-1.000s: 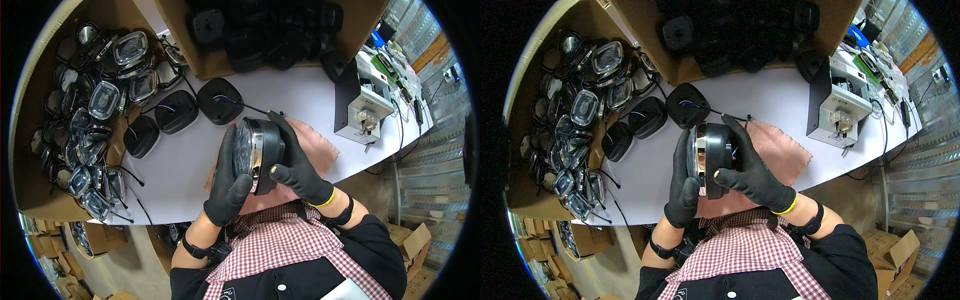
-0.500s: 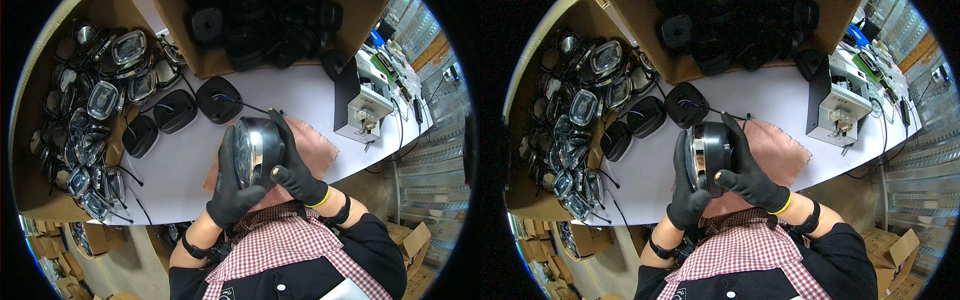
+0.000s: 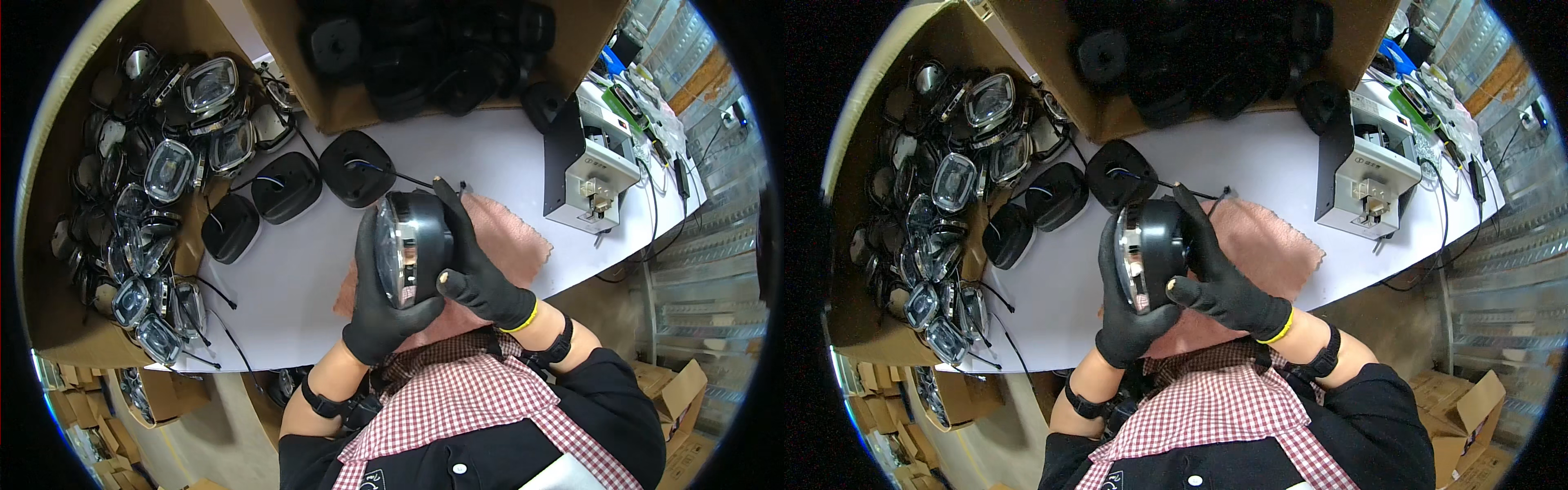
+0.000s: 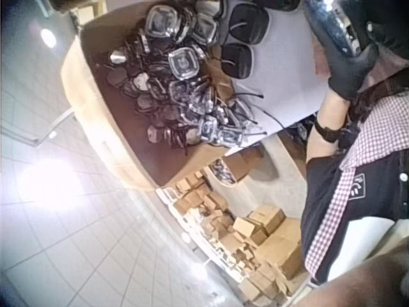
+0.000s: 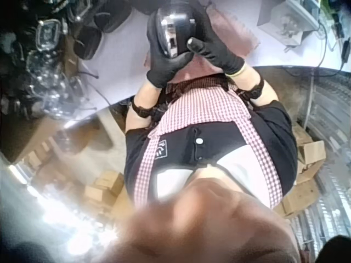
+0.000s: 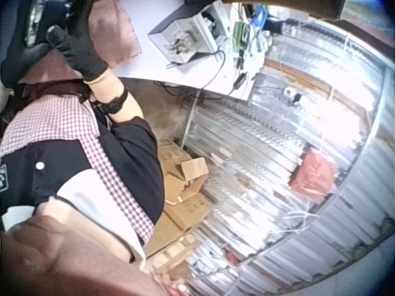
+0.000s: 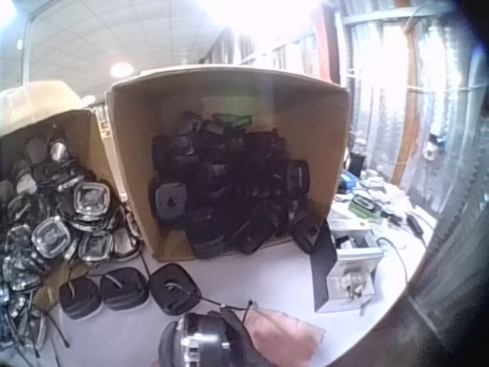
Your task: Assembling automotive side mirrors by joining internal components with outer covers and securing them with an electric screwdriver.
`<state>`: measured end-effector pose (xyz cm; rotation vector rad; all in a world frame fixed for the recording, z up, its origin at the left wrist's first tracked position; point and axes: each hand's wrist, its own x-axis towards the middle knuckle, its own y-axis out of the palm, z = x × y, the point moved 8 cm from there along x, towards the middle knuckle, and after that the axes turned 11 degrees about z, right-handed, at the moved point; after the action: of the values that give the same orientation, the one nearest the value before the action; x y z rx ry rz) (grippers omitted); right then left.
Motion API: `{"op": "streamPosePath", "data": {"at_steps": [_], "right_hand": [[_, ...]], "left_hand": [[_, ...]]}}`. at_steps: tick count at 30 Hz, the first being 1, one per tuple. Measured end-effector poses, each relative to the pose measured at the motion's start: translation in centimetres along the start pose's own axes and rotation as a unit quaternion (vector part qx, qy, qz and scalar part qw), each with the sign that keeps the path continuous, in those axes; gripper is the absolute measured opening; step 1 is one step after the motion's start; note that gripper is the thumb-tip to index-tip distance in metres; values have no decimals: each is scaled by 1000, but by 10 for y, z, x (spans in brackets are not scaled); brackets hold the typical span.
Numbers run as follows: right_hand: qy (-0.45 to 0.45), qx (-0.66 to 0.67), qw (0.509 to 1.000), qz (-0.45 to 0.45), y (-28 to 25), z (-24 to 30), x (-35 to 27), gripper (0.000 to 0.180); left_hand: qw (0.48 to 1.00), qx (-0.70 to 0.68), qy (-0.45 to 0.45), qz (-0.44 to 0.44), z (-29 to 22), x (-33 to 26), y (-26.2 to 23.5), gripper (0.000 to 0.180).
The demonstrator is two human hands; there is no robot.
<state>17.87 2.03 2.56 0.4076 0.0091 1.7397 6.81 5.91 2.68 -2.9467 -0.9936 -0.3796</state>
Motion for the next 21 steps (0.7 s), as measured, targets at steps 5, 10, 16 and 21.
{"op": "streamPosePath", "data": {"at_steps": [5, 10, 16, 21], "right_hand": [[0, 40, 995, 87, -3, 17, -2, 105], [-80, -200, 975, -55, -24, 39, -16, 59], [90, -201, 975, -26, -17, 39, -20, 53], [101, -129, 986, -20, -7, 16, -20, 73]], "left_hand": [[924, -378, -52, 31, 22, -23, -22, 90], [942, -327, -83, -1, 30, -28, -32, 103], [966, -252, -40, -30, 18, -15, -37, 96], [971, 227, 14, -80, -20, -3, -32, 103]]}}
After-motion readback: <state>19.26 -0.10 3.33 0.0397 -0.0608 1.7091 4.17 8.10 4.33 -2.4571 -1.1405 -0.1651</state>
